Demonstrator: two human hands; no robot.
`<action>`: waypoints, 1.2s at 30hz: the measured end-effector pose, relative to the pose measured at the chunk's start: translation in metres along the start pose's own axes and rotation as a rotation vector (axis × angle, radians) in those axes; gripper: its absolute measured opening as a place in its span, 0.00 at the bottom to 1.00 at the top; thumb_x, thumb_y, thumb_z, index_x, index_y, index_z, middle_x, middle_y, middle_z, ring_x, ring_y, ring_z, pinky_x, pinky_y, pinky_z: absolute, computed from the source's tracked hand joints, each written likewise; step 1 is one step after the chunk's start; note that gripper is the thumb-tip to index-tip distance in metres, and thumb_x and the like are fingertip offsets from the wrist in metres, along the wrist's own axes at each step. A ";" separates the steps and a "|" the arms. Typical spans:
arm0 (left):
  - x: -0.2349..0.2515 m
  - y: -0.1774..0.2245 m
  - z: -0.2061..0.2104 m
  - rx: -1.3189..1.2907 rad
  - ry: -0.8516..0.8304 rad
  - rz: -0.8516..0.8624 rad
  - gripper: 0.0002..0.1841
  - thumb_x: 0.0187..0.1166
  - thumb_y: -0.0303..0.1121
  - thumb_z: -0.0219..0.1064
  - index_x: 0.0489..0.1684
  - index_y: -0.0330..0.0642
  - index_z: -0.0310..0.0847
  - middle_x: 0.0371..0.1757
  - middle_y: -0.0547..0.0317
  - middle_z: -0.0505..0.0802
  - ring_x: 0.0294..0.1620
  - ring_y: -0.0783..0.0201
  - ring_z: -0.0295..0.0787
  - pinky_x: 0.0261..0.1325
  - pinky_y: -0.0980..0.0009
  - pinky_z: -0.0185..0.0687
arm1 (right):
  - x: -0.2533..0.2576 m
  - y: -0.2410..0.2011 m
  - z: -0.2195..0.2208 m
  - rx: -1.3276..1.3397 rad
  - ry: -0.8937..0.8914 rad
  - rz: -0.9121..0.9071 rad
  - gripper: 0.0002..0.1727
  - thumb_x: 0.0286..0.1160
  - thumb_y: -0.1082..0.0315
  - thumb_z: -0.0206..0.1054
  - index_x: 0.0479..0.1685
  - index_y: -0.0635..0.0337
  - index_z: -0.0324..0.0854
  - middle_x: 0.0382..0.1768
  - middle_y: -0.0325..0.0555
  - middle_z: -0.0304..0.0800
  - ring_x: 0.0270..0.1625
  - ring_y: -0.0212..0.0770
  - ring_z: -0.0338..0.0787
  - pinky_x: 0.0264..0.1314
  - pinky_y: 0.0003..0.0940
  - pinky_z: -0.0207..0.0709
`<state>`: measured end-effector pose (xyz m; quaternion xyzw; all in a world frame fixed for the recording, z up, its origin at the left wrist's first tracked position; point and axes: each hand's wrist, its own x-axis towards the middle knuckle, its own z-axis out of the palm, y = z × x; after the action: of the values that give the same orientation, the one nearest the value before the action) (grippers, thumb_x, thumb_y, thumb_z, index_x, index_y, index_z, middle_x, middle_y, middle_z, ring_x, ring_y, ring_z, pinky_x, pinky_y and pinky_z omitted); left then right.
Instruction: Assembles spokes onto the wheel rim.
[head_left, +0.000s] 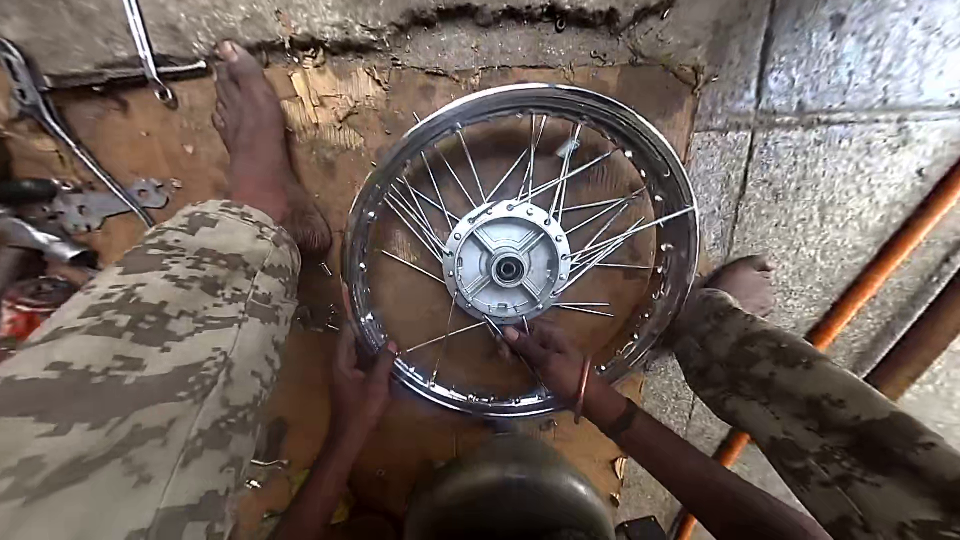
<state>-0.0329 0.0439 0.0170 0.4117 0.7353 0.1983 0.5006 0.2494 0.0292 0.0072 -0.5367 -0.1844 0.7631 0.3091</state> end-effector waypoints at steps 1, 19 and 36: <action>-0.001 0.001 0.002 -0.024 0.039 0.010 0.37 0.74 0.26 0.70 0.88 0.37 0.59 0.68 0.54 0.87 0.60 0.70 0.88 0.64 0.71 0.86 | -0.002 0.004 -0.001 -0.007 -0.007 -0.015 0.15 0.90 0.68 0.55 0.35 0.62 0.85 0.28 0.40 0.88 0.30 0.29 0.84 0.38 0.23 0.80; 0.025 0.003 -0.014 0.320 -0.086 -0.024 0.25 0.87 0.58 0.54 0.52 0.43 0.83 0.34 0.63 0.91 0.34 0.69 0.90 0.41 0.64 0.88 | -0.001 0.006 0.005 0.148 0.105 0.081 0.18 0.90 0.65 0.58 0.33 0.64 0.87 0.29 0.47 0.89 0.29 0.34 0.85 0.36 0.26 0.81; -0.047 0.033 0.100 -1.073 -0.512 -0.502 0.34 0.79 0.45 0.64 0.87 0.50 0.61 0.82 0.44 0.78 0.80 0.46 0.77 0.79 0.49 0.73 | -0.074 0.022 -0.012 -0.274 -0.162 0.115 0.18 0.95 0.59 0.50 0.49 0.62 0.81 0.37 0.42 0.91 0.38 0.37 0.93 0.48 0.33 0.90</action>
<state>0.0782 0.0134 0.0254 -0.0462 0.4652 0.3107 0.8276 0.2716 -0.0372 0.0424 -0.5203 -0.2799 0.7881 0.1729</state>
